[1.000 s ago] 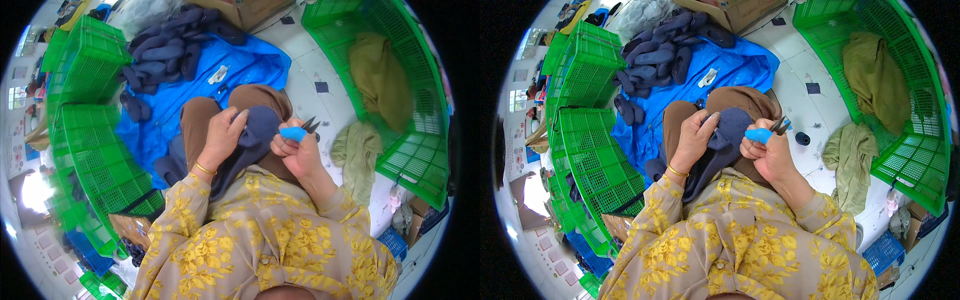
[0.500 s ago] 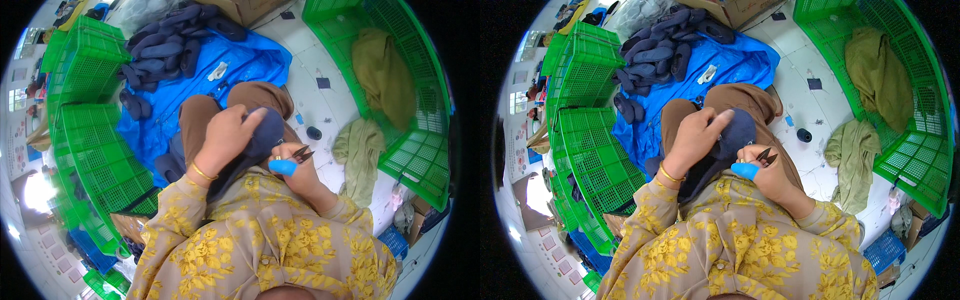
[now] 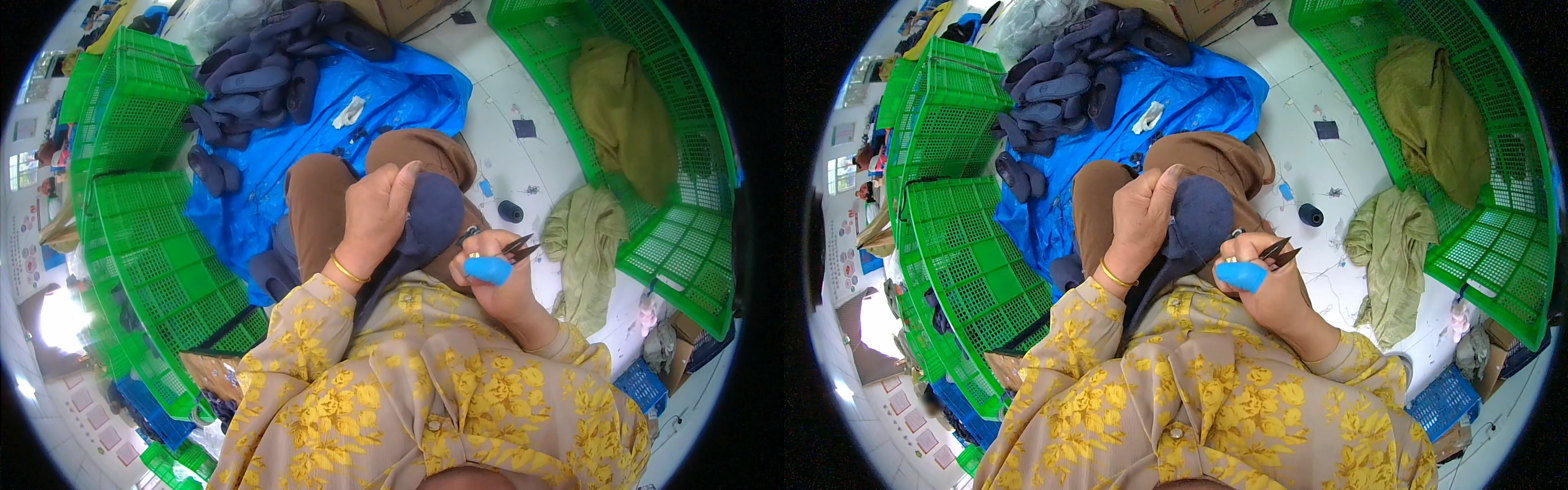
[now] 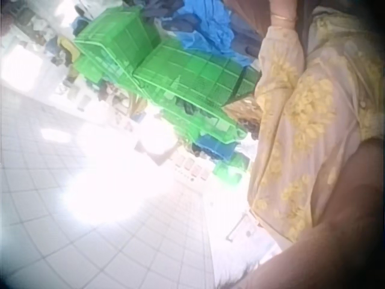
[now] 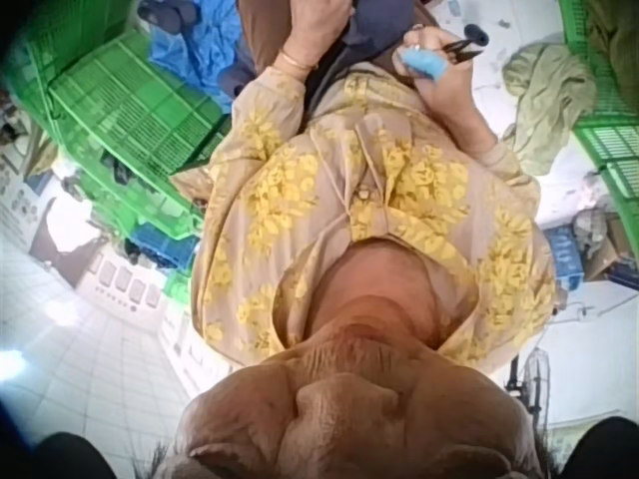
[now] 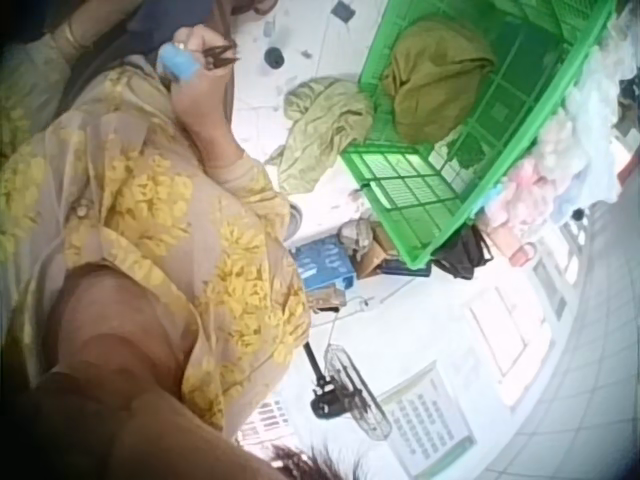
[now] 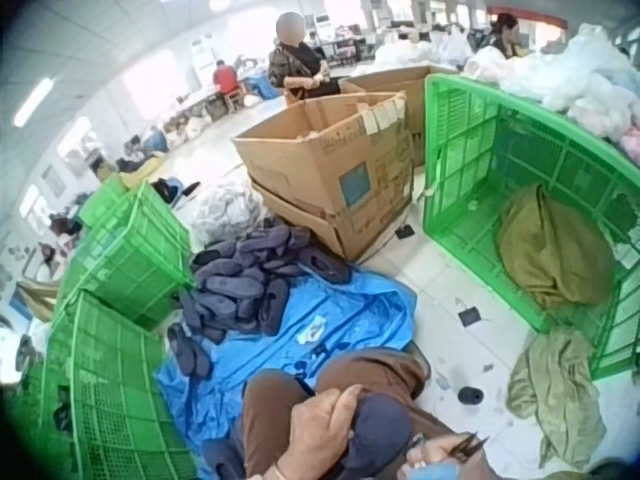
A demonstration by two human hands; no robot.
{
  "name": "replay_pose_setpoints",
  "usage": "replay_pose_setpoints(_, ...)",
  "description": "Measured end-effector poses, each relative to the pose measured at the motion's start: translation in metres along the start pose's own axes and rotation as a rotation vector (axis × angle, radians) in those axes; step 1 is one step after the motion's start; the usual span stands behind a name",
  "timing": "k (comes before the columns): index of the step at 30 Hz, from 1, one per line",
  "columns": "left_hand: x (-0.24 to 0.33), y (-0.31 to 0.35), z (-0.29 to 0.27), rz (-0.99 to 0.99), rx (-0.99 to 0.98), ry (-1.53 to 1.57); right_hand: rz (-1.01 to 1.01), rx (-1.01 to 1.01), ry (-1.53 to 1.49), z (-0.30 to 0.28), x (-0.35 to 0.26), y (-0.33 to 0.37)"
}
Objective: The person is sitting on the floor in a workshop, sewing a dark blue slipper using a blue-handled tool. They repeatedly insert the tool into the slipper's edge and pull a thread to stitch it. The person handles multiple slippers and green crates are visible nearby.
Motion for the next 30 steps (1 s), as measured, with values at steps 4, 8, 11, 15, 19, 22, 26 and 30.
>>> replay_pose_setpoints(4, 0.012, 0.001, -0.021, 0.222, 0.150, -0.116, -0.386, -0.038, 0.244, -0.006, -0.010, 0.002)
replay_pose_setpoints(8, 0.024, 0.025, -0.044, 0.305, -0.234, -0.088, -0.520, 0.020, 0.617, -0.023, -0.032, 0.017)
replay_pose_setpoints(11, 0.034, 0.039, -0.039, 0.413, -0.207, -0.299, -0.370, 0.107, 0.758, -0.038, -0.031, 0.032)
replay_pose_setpoints(15, 0.019, 0.039, -0.036, 0.350, -0.160, -0.124, -0.046, 0.223, 0.900, -0.063, -0.026, 0.047)
replay_pose_setpoints(19, 0.008, 0.038, -0.038, -0.046, -0.206, 0.069, -0.139, 0.204, 1.235, -0.056, -0.021, 0.039)
replay_pose_setpoints(22, -0.006, 0.037, -0.033, -0.128, -0.224, 0.244, -0.324, 0.165, 1.393, -0.045, -0.015, 0.033)
replay_pose_setpoints(26, -0.001, 0.038, -0.032, -0.316, -0.277, 0.464, -0.081, -0.059, 1.099, -0.005, -0.016, 0.014)
replay_pose_setpoints(30, 0.002, 0.039, -0.032, -0.400, -0.282, 0.558, 0.046, -0.077, 0.972, 0.010, -0.001, -0.003)
Point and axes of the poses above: each hand's wrist, its own y-axis away from the middle knuckle, its own z-axis out of the palm, x = y × z, the point moved 2 cm from there along -y, towards the middle knuckle, and after that the axes turned 11 degrees about -z, right-handed, at the moved point
